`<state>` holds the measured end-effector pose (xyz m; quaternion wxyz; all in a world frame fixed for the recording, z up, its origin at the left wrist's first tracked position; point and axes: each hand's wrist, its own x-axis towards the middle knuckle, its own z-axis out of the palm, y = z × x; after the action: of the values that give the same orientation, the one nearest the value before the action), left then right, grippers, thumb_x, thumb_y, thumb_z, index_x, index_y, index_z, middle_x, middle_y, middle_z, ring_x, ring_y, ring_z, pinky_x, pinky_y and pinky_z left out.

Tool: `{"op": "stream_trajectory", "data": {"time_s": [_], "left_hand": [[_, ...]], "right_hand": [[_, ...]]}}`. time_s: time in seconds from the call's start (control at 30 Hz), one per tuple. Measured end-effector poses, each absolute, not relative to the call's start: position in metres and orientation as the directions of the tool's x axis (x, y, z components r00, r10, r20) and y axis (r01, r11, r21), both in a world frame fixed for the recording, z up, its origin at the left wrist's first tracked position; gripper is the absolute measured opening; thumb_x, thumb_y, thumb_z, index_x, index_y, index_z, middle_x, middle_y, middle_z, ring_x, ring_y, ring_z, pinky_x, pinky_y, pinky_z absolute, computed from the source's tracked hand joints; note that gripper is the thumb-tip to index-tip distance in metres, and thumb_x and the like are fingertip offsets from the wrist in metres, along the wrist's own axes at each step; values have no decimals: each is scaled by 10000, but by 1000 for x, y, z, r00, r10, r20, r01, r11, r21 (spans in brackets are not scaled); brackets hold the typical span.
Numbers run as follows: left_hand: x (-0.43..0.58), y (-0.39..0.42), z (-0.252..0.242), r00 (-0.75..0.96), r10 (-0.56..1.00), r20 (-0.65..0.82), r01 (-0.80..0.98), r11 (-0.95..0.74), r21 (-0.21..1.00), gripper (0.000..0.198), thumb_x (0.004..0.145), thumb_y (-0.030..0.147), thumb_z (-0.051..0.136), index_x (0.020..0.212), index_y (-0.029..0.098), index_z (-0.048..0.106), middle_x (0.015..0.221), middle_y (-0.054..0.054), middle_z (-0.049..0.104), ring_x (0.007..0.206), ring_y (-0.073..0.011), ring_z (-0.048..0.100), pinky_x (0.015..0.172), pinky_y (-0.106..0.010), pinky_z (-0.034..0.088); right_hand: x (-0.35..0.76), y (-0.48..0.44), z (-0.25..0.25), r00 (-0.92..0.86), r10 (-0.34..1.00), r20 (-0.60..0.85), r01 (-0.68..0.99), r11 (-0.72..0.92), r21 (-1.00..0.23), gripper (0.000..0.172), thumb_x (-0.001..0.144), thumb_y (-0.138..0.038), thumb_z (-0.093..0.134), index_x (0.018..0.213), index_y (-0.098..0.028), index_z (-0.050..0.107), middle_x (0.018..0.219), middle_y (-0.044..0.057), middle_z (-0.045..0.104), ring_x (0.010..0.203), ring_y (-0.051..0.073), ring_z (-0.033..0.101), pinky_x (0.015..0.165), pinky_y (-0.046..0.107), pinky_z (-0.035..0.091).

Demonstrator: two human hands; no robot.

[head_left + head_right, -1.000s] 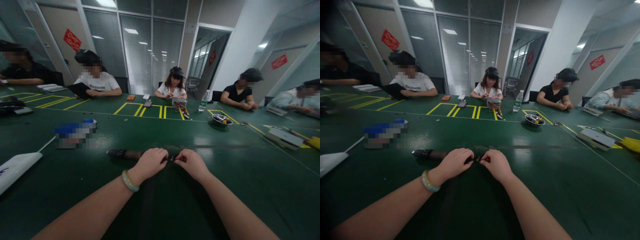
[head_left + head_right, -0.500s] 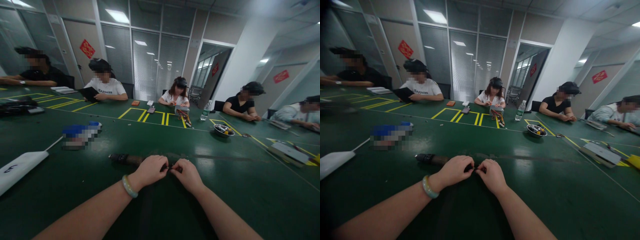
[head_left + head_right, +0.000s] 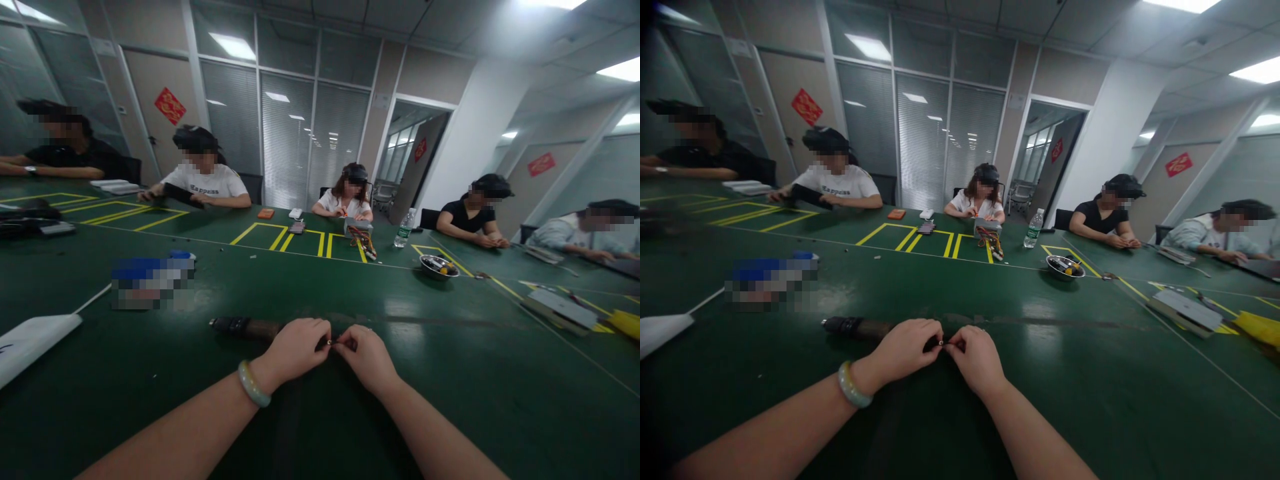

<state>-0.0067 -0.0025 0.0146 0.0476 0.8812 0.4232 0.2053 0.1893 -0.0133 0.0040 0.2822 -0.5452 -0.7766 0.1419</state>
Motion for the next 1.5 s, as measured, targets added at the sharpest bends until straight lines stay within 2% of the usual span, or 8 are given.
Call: {"op": "stream_trajectory", "data": {"time_s": [0.3,0.63,1.0,1.23,1.37,1.5], "left_hand": [[-8,-2,12,548,780,303,724,-623,296,75,853,266,575,914,223,576,906,-5,632,867,-179,586,783,-313,417],[-8,2,7,543,777,319,705,-628,330,78,838,251,595,907,218,584,900,1,627,853,-177,583,795,-319,425],[-8,5,6,570,763,306,683,-647,339,70,865,250,602,926,217,592,930,-1,640,894,-180,597,835,-324,437],[-7,5,7,554,781,288,708,-624,331,112,862,255,613,969,229,591,932,3,646,894,-181,603,799,-309,428],[-7,5,7,547,788,282,711,-616,339,78,868,263,611,937,228,603,926,7,647,888,-176,600,803,-310,423],[-6,5,9,536,801,267,727,-598,336,89,870,284,612,928,218,600,917,0,646,877,-178,599,788,-307,427]], "right_hand": [[193,-12,-1,-212,948,239,727,316,-609,43,811,-218,693,788,-219,657,794,-35,638,759,137,572,685,243,390],[193,-12,-1,-245,930,275,718,365,-593,73,802,-215,707,755,-219,651,770,-38,629,744,139,564,682,254,383],[192,-13,1,-287,893,346,742,436,-510,95,817,-204,708,754,-222,639,770,-36,617,753,148,562,700,272,381],[190,-11,2,-345,838,424,761,514,-396,126,807,-125,716,785,-215,630,801,-33,616,797,158,557,780,300,374],[191,-7,1,-381,811,444,763,547,-345,128,812,-129,723,784,-208,626,814,-26,613,806,164,553,767,306,382],[193,-4,-1,-412,788,457,763,572,-300,99,821,-148,724,810,-207,645,837,-16,619,839,166,557,820,322,391]]}}
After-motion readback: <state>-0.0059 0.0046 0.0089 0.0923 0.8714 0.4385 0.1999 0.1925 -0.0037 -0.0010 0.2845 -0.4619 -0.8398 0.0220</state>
